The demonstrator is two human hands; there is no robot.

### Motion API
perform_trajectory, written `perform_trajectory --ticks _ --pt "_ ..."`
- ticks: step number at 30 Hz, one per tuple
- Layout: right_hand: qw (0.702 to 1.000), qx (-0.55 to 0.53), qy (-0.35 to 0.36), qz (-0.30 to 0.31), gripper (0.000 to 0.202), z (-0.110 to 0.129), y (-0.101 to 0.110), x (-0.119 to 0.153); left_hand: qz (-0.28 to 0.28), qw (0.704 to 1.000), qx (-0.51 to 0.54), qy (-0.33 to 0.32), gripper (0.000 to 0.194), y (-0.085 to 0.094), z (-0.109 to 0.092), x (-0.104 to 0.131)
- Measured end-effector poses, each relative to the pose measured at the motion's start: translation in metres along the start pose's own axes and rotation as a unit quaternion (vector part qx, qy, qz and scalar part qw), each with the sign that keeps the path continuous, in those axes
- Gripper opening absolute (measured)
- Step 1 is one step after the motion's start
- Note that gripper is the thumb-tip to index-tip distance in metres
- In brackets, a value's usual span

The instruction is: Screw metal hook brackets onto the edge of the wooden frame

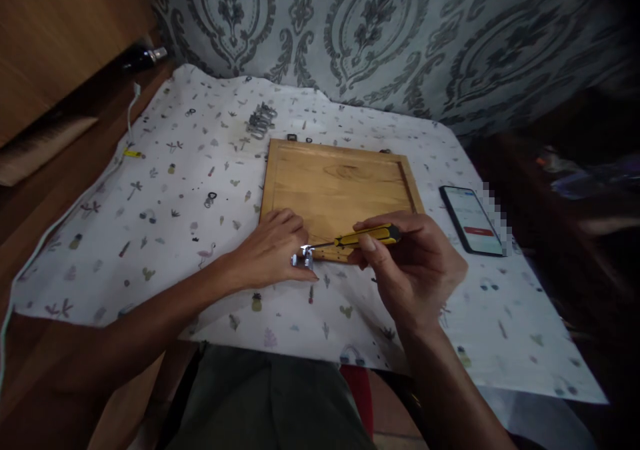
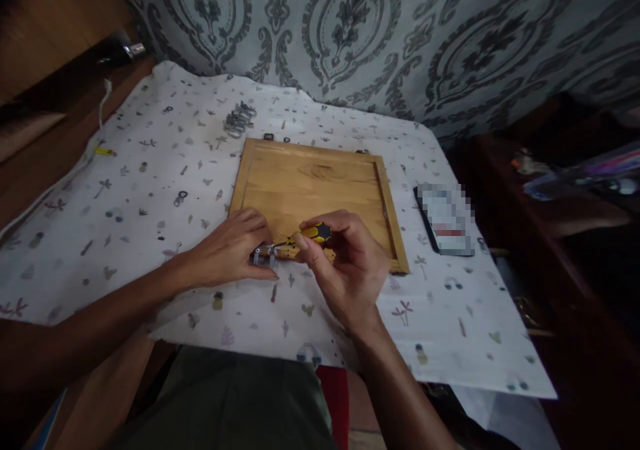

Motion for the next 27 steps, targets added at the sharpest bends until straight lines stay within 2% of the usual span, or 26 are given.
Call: perform_trajectory --ticks 6,11,15,19,27 --pt "0.996 -0.05 -0.046 0.049 0.025 0.0036 0.0014 -0.0088 -0.013 1.0 -0.002 -0.01 0.049 -0.0009 0.0015 0.0014" --pt "0.994 -0.039 -0.04 0.094 0.029 0.0025 0.0057 -0.0095 -0.024 0.999 0.002 -0.021 0.05 -0.0025 0.0035 0.002" --pt "0.997 -0.037 -0.009 0.064 0.016 0.0014 0.0039 -0.0077 -0.024 1.0 0.0 -0.02 0.05 -0.0028 0.004 0.002" --pt "0.999 -0.02 -0.017 0.037 0.017 0.0021 0.0008 -0.0072 -0.03 0.999 0.006 -0.027 0.048 -0.0035 0.0051 0.0023" --pt "0.996 -0.037 -0.021 0.079 0.026 0.0012 0.0046 -0.0072 -0.019 1.0 -0.001 -0.021 0.049 -0.0016 0.0032 0.0016"
Point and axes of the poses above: each hand's wrist, its own x-axis away from the middle knuckle, its own y-axis out of the back of the hand, z = x × y, the point moved 1 cm from there along -x, towards the middle knuckle, and after that the axes turned 3 degrees about -z, right-handed, at the moved point
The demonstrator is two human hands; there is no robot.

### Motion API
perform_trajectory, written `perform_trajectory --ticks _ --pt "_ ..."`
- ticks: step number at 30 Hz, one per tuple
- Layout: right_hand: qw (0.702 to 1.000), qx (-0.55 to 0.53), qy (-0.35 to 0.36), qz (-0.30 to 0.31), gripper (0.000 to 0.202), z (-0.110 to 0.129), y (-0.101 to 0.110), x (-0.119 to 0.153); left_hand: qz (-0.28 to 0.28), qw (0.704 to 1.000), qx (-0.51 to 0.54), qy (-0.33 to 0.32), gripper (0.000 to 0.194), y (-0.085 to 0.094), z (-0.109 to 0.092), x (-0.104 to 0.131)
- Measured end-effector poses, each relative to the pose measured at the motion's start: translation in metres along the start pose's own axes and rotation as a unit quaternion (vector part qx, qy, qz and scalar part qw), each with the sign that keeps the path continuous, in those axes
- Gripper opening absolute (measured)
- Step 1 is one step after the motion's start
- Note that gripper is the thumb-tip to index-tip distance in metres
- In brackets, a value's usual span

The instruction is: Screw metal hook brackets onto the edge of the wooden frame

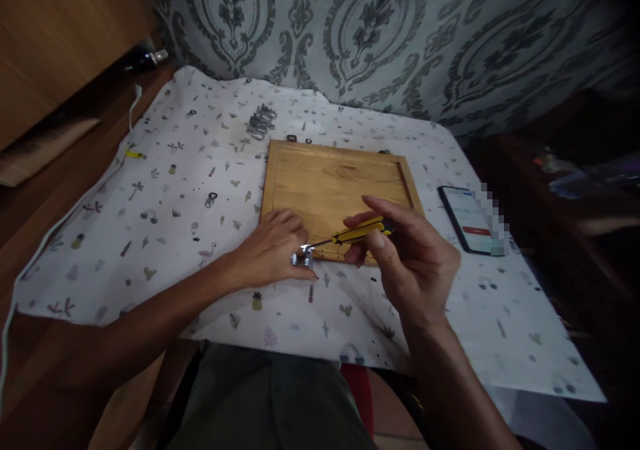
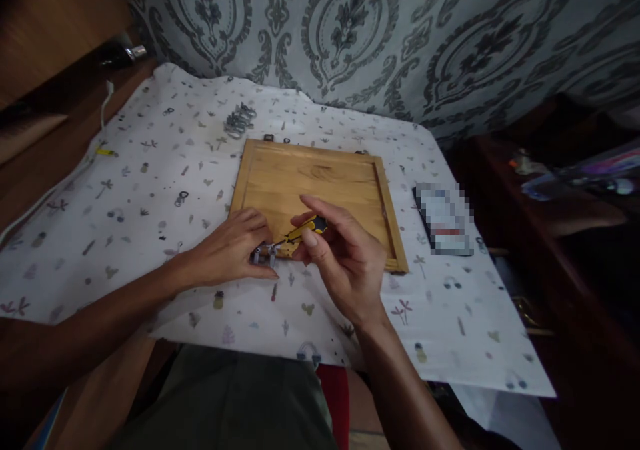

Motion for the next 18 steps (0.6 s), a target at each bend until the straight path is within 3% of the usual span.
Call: perform_trajectory --ticks 6,10,18 --pt "0.999 0.036 0.02 -0.033 0.014 0.0015 -0.0008 -0.0017 -0.005 1.0 0.013 -0.003 0.047 -0.0017 0.0014 0.0008" --pt "0.998 0.024 0.021 -0.057 0.018 0.0026 -0.0044 -0.0025 -0.01 1.0 0.015 -0.002 0.047 -0.0029 0.0027 0.0013" --pt "1.0 -0.007 0.001 0.0 0.029 0.0037 0.0013 -0.0022 0.002 1.0 0.006 0.01 0.049 -0.0003 -0.0011 -0.0008"
Point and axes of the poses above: each hand's wrist, its own x-axis away from the middle knuckle, its own y-axis out of the back of the hand, z = x × y, the point moved 1 cm from there along -x, towards the middle knuckle, and after that the axes turned 3 degrees about -z, right-handed, at the moved point
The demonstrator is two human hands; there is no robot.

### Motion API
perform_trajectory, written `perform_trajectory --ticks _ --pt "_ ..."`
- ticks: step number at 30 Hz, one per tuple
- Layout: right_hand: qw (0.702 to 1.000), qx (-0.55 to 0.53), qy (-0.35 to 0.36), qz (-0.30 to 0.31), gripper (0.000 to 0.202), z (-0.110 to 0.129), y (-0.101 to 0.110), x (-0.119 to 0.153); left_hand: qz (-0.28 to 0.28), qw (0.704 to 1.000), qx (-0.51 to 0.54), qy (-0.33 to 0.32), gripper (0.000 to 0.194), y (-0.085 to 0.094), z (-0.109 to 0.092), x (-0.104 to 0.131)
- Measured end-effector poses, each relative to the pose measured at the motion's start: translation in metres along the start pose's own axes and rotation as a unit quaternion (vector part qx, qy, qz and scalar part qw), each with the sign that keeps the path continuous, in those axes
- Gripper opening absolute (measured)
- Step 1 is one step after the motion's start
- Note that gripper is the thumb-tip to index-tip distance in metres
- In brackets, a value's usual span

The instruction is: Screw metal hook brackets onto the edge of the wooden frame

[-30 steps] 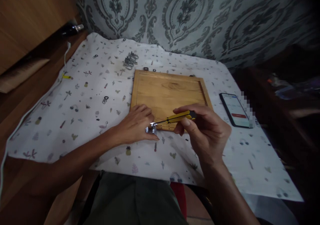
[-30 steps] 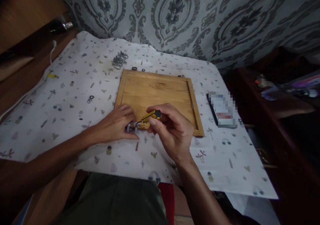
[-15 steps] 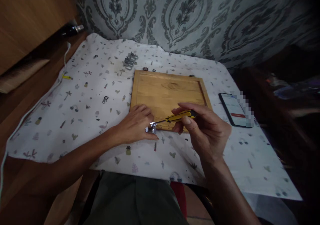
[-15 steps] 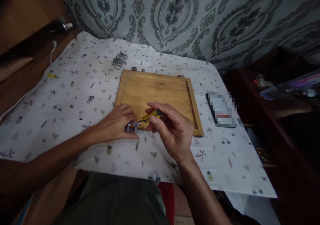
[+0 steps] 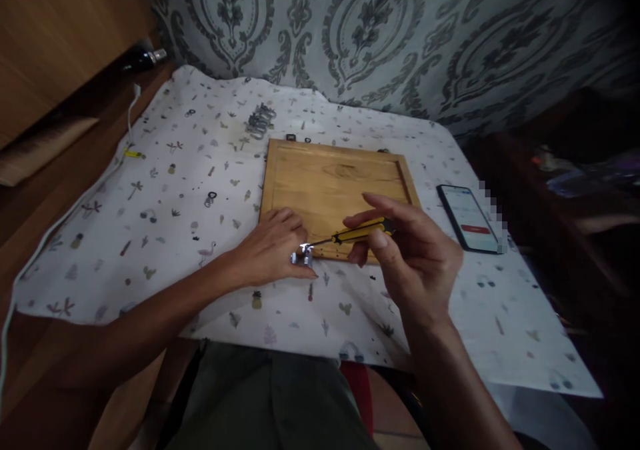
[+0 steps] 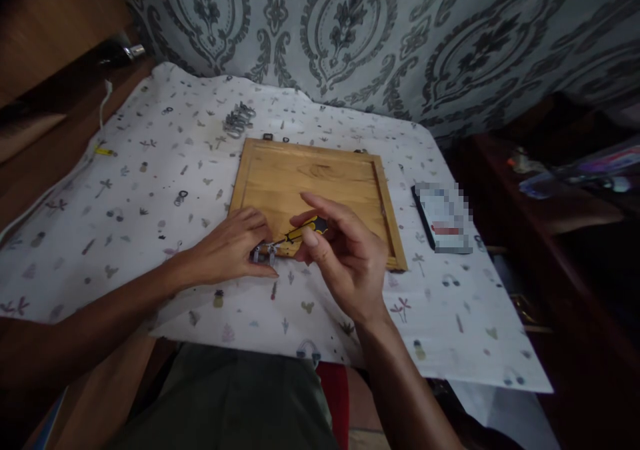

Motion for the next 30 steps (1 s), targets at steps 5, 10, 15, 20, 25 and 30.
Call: perform_trajectory --ticks 5,10,15,20,25,30 --pt "1.0 0.02 0.019 0.005 0.016 -0.001 0.0001 0.0008 0.006 1.0 -0.004 0.001 0.05 0.0014 -0.0009 -0.0006" --pt "0.998 0.036 0.056 -0.02 0.01 -0.0015 -0.0032 0.0008 -0.008 1.0 -0.009 -0.015 0.049 -0.0001 0.0013 0.0009" --pt "0.998 0.028 0.048 -0.03 0.007 -0.0017 -0.0056 0.0015 -0.005 1.0 -0.011 -0.012 0.05 -0.0007 0.0014 0.0012" --pt "0.998 0.023 0.039 -0.041 0.008 -0.0014 -0.0078 0.0012 -0.011 1.0 -0.016 -0.015 0.051 -0.0015 0.0017 0.0009" --pt "0.998 0.008 0.047 -0.041 0.007 -0.0024 -0.0077 0.0014 -0.009 1.0 -0.02 -0.015 0.051 -0.0028 0.0028 0.0017" --pt "0.998 0.02 0.041 -0.044 0.009 -0.0033 -0.0082 0.0009 -0.018 0.999 -0.019 -0.022 0.052 -0.0043 0.0033 0.0015"
Point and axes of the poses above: each hand's wrist, its own x-axis away from the middle knuckle, its own y-axis out of the back of the hand, z = x × y, the point moved 1 cm from there along -x, towards the middle knuckle, and after that the axes turned 3 degrees about -z, right-handed, at the moved point
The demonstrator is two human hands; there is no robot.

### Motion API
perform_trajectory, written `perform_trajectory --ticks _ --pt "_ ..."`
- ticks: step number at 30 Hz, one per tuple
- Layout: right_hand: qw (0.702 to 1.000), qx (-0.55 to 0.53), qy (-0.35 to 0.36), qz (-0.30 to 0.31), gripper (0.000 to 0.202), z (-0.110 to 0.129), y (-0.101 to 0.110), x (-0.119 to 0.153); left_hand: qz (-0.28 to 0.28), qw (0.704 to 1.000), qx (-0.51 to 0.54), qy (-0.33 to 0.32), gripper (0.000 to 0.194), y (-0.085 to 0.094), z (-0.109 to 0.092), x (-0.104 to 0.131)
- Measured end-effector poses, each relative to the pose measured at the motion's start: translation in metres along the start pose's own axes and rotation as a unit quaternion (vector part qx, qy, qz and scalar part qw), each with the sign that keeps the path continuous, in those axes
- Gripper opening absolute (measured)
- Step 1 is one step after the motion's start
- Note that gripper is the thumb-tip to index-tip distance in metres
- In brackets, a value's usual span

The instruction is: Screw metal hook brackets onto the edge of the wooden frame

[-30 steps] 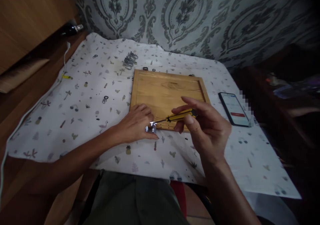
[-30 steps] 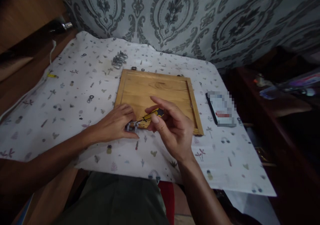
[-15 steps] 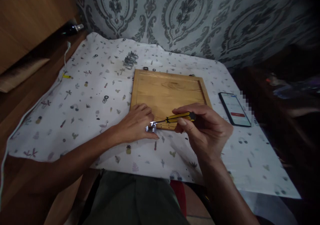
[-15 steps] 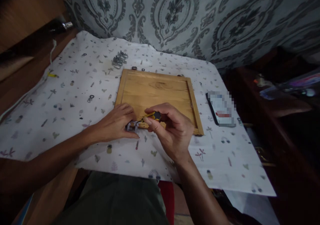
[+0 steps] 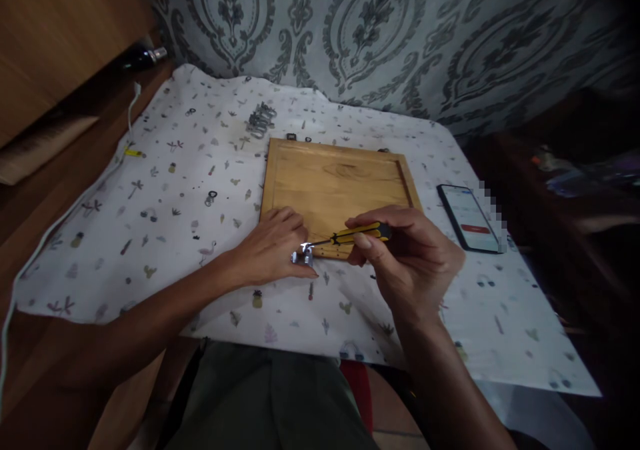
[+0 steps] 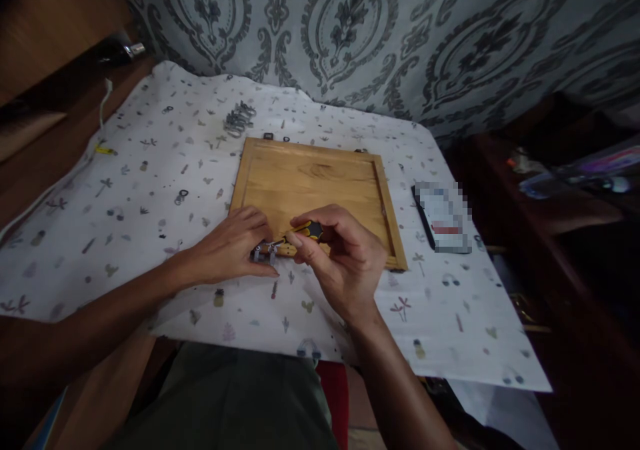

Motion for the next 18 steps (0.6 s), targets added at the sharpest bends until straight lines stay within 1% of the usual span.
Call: perform_trajectory --ticks 4,6,8,9,11,13,18 --pt "1.0 0.002 0.01 -0.001 0.009 0.003 -0.002 0.0 0.005 1.0 0.003 0.001 0.052 0.0 0.0 0.0" --pt "0.999 -0.01 0.038 -0.034 0.009 0.006 -0.001 0.001 0.003 1.0 0.006 0.002 0.051 0.001 0.0 0.0" --pt "0.994 -0.021 0.066 -0.085 0.01 0.01 0.0 0.0 0.002 1.0 0.013 0.005 0.05 0.002 -0.001 0.0" --pt "0.991 -0.023 0.073 -0.107 0.01 0.012 0.001 0.0 0.004 1.0 0.016 0.007 0.049 0.002 -0.001 0.0" --pt "0.989 -0.017 0.073 -0.127 0.01 0.014 0.003 -0.001 0.009 1.0 0.022 0.008 0.047 0.003 -0.002 0.0" --pt "0.99 -0.003 0.062 -0.124 0.01 0.014 0.004 -0.001 0.01 1.0 0.023 0.006 0.045 0.003 -0.002 0.0" --pt "0.996 0.017 0.028 -0.086 0.014 0.008 0.002 0.001 -0.004 1.0 0.015 -0.003 0.047 0.001 0.0 0.001"
Point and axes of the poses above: each hand's wrist, its own x-axis away from the middle knuckle, its own y-axis out of the back of the hand, z = x × y, the point moved 1 cm from there along -x, towards the middle knuckle, and after that the axes turned 3 degrees about -z, right-handed, at the moved point
